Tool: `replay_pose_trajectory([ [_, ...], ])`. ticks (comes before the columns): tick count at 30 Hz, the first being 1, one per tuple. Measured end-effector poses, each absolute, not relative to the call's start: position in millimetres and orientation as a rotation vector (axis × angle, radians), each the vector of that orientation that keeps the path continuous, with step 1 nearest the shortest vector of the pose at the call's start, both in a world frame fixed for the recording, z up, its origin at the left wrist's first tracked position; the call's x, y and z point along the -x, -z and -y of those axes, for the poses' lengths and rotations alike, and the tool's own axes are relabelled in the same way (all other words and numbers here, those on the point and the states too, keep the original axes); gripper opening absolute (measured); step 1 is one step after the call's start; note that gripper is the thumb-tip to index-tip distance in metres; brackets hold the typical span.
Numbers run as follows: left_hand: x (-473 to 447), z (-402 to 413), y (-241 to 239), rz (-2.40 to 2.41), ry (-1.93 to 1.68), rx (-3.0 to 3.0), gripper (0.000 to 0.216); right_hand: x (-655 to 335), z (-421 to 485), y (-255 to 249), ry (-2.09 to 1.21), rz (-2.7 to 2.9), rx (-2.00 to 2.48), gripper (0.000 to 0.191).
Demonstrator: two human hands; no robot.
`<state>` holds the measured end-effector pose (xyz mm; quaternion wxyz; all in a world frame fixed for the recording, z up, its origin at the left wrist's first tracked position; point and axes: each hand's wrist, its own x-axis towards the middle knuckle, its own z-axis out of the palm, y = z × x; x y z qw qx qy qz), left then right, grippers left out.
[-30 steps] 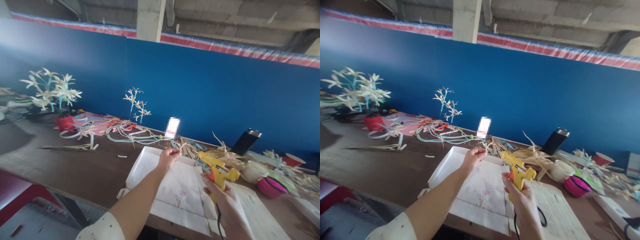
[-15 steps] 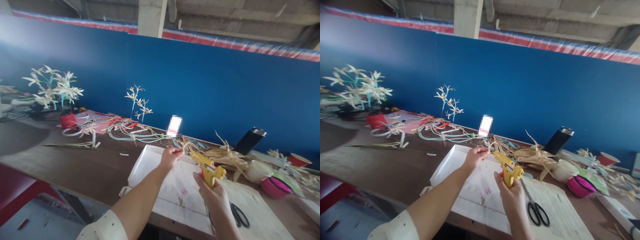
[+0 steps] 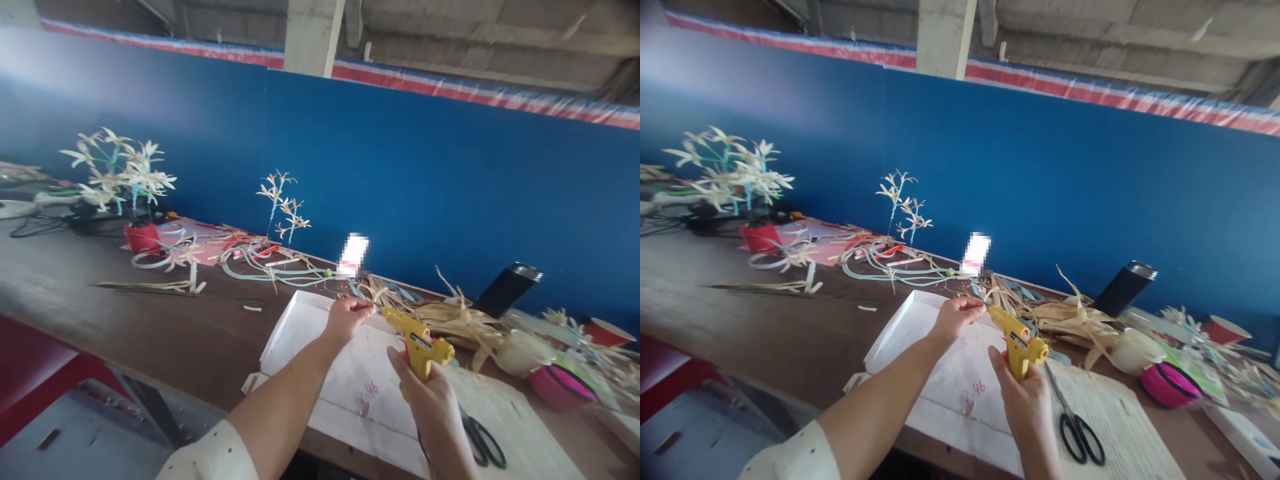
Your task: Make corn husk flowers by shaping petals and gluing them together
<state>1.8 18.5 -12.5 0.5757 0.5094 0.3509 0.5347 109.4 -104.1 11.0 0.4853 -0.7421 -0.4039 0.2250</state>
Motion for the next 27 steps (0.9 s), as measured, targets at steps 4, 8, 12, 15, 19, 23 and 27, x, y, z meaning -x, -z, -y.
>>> replay_pose_trajectory([
  [4, -0.7, -18.3, 12.1, -0.825, -1.253, -1.221, 0.029, -110.3, 104.3, -10.2, -0.548, 0.983, 1.842, 0.045],
  [8, -1.0, -19.4, 14.4, -0.829, -1.256, -1.232, 0.030, -110.4, 103.8, -9.9, -0.512, 0.984, 1.851, 0.046],
  [12, -2.5, -20.9, 16.3, -0.817, -1.265, -1.227, 0.029, -110.3, 103.4, -9.3, -0.529, 0.978, 1.856, 0.047],
  [15, -2.7, -20.9, 15.3, -0.830, -1.256, -1.222, 0.028, -109.9, 103.5, -9.3, -0.523, 0.976, 1.869, 0.046],
  [19, -2.1, -20.1, 13.3, -0.847, -1.249, -1.212, 0.027, -109.9, 103.8, -9.4, -0.543, 0.962, 1.864, 0.046],
  [23, -1.3, -19.1, 12.9, -0.842, -1.256, -1.216, 0.027, -110.6, 104.1, -9.4, -0.572, 0.952, 1.848, 0.046],
  [27, -0.9, -18.0, 11.9, -0.851, -1.246, -1.217, 0.027, -110.0, 104.3, -10.8, -0.582, 0.952, 1.841, 0.045],
])
